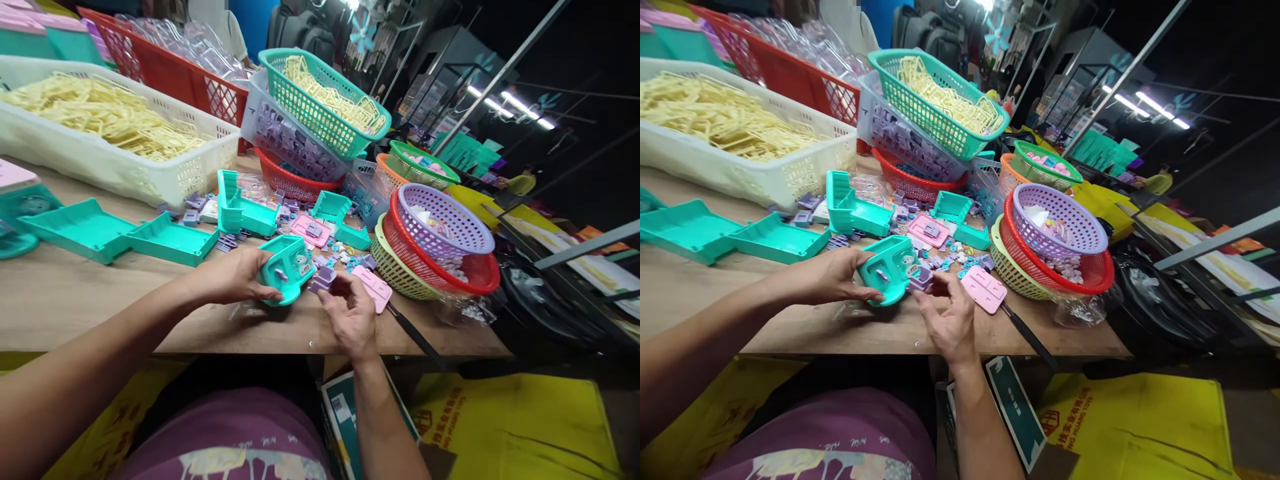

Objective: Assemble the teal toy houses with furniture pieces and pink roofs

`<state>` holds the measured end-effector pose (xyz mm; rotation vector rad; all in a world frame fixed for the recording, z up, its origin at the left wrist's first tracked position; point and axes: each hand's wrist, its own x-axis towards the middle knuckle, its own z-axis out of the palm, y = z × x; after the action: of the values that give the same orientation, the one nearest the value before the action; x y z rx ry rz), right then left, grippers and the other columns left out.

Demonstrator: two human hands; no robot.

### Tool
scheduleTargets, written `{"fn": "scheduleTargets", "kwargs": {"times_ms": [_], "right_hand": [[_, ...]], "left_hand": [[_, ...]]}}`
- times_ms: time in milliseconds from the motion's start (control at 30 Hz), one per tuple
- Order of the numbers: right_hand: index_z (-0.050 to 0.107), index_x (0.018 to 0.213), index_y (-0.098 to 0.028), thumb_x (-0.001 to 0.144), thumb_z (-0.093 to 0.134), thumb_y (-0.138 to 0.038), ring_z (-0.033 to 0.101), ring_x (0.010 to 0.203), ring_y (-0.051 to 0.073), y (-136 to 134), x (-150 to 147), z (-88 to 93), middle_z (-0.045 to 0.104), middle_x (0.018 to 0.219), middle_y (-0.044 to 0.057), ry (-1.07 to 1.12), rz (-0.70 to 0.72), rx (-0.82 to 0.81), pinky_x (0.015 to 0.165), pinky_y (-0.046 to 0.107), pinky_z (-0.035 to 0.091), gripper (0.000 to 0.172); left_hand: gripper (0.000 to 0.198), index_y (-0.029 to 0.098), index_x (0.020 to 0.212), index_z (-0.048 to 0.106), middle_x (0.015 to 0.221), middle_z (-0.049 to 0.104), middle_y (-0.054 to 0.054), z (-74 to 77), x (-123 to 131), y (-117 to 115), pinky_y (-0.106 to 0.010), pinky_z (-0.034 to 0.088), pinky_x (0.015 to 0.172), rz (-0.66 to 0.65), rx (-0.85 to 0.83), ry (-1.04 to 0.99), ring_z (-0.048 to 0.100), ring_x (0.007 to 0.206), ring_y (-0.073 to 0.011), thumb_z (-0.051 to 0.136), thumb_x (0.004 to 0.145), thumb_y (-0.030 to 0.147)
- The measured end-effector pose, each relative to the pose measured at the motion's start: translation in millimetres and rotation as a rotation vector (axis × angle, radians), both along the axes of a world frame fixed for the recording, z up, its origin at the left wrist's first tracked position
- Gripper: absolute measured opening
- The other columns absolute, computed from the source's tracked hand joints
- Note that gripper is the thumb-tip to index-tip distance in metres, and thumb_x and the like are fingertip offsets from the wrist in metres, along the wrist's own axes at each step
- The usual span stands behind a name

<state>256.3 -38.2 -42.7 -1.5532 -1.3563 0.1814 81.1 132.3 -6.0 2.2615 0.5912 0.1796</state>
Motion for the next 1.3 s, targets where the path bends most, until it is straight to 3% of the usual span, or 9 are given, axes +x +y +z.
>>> {"fn": "scheduleTargets", "kwargs": {"times_ms": [67, 200, 367, 567, 833, 1133, 1300], "right_hand": [[0.058, 0.116, -0.02, 0.09, 0.065, -0.03, 0.065, 0.095, 0.018, 11.9, -16.3, -9.7, 0.067, 0.104, 0.006, -0.007, 0.003, 0.098, 0.086, 0.032, 0.053, 0.029], [0.059, 0.116, -0.02, 0.089, 0.065, -0.024, 0.063, 0.099, 0.02, 28.5, -31.9, -19.4, 0.068, 0.106, 0.006, -0.176, -0.012, 0.143, 0.09, 0.036, 0.05, 0.028], [0.057, 0.119, -0.018, 0.089, 0.064, -0.022, 0.062, 0.1, 0.023, 29.3, -37.7, -18.5, 0.069, 0.107, 0.008, -0.372, -0.077, 0.173, 0.091, 0.041, 0.048, 0.03], [0.056, 0.119, -0.017, 0.088, 0.063, -0.018, 0.062, 0.101, 0.024, 23.2, -41.4, -14.3, 0.07, 0.108, 0.008, -0.496, -0.032, 0.158, 0.096, 0.046, 0.043, 0.032], [0.057, 0.118, -0.018, 0.088, 0.065, -0.02, 0.061, 0.099, 0.023, 15.5, -39.6, -16.8, 0.07, 0.107, 0.008, -0.512, 0.013, 0.146, 0.095, 0.045, 0.039, 0.031], [0.057, 0.117, -0.018, 0.089, 0.061, -0.016, 0.062, 0.094, 0.022, 10.3, -40.0, -14.3, 0.071, 0.106, 0.008, -0.528, 0.12, 0.157, 0.093, 0.045, 0.039, 0.028], [0.057, 0.12, -0.018, 0.09, 0.059, -0.015, 0.06, 0.096, 0.022, 9.0, -41.9, -13.1, 0.069, 0.107, 0.007, -0.507, 0.085, 0.118, 0.095, 0.045, 0.039, 0.03]], "left_hand": [[0.031, 0.02, 0.079, 0.072, 0.072, 0.071, 0.002, 1.0, -2.4, 1.8, -0.023, 0.045, 0.066, -0.021, -0.018, -0.015, 0.062, 0.067, -0.0169, 0.075, 0.065, 0.048], [0.031, 0.021, 0.086, 0.073, 0.081, 0.073, 0.001, 1.0, -5.0, 1.7, -0.024, 0.047, 0.073, -0.035, -0.005, -0.026, 0.064, 0.075, -0.0182, 0.073, 0.07, 0.048], [0.023, 0.021, 0.085, 0.071, 0.083, 0.073, 0.002, -5.2, -6.2, -0.7, -0.022, 0.045, 0.07, -0.038, 0.037, -0.059, 0.063, 0.077, -0.0173, 0.069, 0.077, 0.042], [0.019, 0.019, 0.079, 0.066, 0.079, 0.07, 0.003, -9.0, -10.1, -7.2, -0.021, 0.042, 0.066, -0.034, 0.005, -0.075, 0.06, 0.073, -0.0147, 0.065, 0.081, 0.038], [0.013, 0.018, 0.078, 0.062, 0.082, 0.065, -0.002, -15.7, -11.1, -25.9, -0.026, 0.041, 0.072, 0.064, 0.187, -0.054, 0.057, 0.08, -0.0183, 0.065, 0.081, 0.03], [0.006, 0.019, 0.077, 0.065, 0.078, 0.064, -0.002, -12.9, -17.2, -38.1, -0.025, 0.041, 0.069, 0.093, 0.185, -0.041, 0.057, 0.08, -0.0187, 0.065, 0.082, 0.024], [0.006, 0.018, 0.078, 0.066, 0.079, 0.064, -0.003, -14.0, -16.2, -40.4, -0.026, 0.042, 0.071, 0.123, 0.205, -0.022, 0.057, 0.083, -0.0197, 0.064, 0.082, 0.022]]}}
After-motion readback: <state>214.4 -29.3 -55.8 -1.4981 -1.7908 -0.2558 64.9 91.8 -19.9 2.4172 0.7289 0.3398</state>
